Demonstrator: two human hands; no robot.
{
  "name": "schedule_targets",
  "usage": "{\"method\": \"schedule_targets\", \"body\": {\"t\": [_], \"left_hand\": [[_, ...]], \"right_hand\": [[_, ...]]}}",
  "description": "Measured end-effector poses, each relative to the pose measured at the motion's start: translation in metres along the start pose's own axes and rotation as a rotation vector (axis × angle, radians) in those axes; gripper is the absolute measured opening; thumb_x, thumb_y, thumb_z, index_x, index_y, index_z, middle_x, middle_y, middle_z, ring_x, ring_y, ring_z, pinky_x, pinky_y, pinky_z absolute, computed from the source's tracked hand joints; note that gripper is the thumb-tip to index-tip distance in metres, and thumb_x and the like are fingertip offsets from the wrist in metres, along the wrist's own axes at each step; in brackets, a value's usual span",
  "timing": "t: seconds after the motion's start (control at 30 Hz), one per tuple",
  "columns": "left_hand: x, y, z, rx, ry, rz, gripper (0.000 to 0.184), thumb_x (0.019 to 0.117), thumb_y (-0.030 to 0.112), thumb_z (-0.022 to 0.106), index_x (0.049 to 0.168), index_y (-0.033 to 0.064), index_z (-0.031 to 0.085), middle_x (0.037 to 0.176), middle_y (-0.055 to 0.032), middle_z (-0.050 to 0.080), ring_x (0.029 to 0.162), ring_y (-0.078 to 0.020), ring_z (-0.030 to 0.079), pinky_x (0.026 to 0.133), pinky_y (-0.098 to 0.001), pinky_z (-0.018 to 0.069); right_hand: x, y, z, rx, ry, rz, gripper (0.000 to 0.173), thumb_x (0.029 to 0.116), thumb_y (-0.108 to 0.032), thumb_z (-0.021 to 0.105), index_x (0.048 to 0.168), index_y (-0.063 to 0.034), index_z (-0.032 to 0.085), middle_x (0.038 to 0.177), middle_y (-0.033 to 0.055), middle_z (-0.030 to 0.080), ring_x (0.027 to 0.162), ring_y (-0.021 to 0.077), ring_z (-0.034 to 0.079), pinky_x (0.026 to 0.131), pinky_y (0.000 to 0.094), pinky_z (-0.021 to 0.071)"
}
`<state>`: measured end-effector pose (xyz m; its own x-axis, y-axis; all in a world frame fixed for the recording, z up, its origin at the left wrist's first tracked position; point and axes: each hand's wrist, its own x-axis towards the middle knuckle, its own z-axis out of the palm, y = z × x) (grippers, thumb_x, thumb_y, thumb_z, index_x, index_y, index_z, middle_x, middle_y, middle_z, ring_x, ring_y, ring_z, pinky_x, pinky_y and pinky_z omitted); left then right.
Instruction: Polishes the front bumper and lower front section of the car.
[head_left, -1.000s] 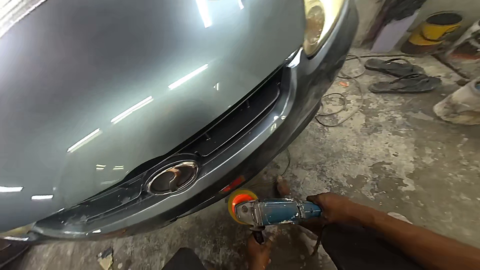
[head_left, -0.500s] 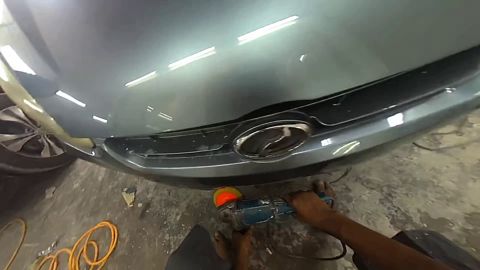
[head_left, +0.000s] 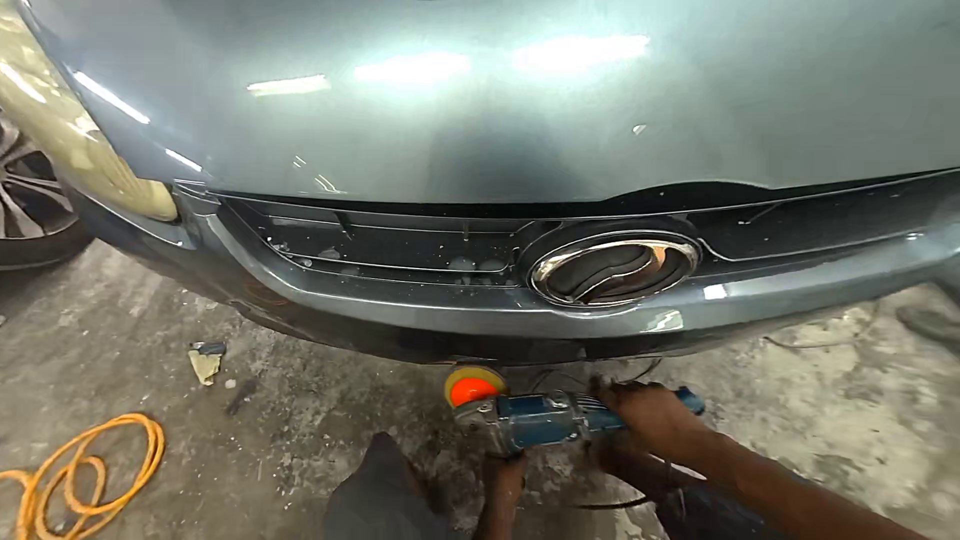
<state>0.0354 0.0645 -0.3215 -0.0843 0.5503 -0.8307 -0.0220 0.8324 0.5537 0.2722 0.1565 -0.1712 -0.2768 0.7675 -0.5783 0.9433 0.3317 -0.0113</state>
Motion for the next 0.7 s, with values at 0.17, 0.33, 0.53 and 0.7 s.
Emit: {"method": "schedule_targets", "body": {"t": [0.17,0.33,0.53,0.7], "left_hand": [[-0.010,-0.008,0.051,0.100,-0.122,-0.008,0.071,0.0812,0.032,0.089,0.132,-0.0042,0.056,0.119,-0.0233,0.067,0.103,-0.0315,0.069,0.090,-0.0497,0.0574],[0.008,-0.015,0.017,0.082,-0.009,0.001,0.076,0.0807,0.031,0.089,0.137,-0.0045,0.053,0.126,-0.0240,0.066,0.115,-0.0332,0.066,0.099,-0.0512,0.0544],[0.031,0.010,-0.105,-0.089,0.322,0.088,0.068,0.0830,0.018,0.088,0.137,-0.0059,0.054,0.126,-0.0259,0.065,0.114,-0.0348,0.066,0.097,-0.0514,0.0551],[0.065,0.034,-0.194,-0.166,0.530,0.192,0.051,0.0851,0.008,0.084,0.127,-0.0077,0.061,0.116,-0.0262,0.069,0.104,-0.0348,0.069,0.093,-0.0514,0.0563]], "right_hand": [[-0.051,0.051,0.032,-0.034,0.068,0.114,0.043,0.0795,-0.027,0.080,0.116,-0.0083,0.068,0.109,0.0175,0.072,0.100,0.0407,0.070,0.079,0.0610,0.0550],[-0.026,0.010,0.023,-0.025,0.042,0.086,0.051,0.0827,-0.029,0.078,0.127,-0.0075,0.065,0.118,0.0197,0.070,0.107,0.0419,0.068,0.085,0.0608,0.0535],[0.052,-0.123,-0.035,0.028,-0.039,-0.041,0.053,0.0903,-0.017,0.072,0.140,-0.0052,0.057,0.131,0.0235,0.064,0.122,0.0454,0.060,0.097,0.0657,0.0477],[0.097,-0.218,-0.081,0.045,-0.053,-0.068,0.050,0.0911,-0.012,0.069,0.139,-0.0050,0.057,0.128,0.0237,0.065,0.120,0.0448,0.062,0.095,0.0658,0.0490]]}}
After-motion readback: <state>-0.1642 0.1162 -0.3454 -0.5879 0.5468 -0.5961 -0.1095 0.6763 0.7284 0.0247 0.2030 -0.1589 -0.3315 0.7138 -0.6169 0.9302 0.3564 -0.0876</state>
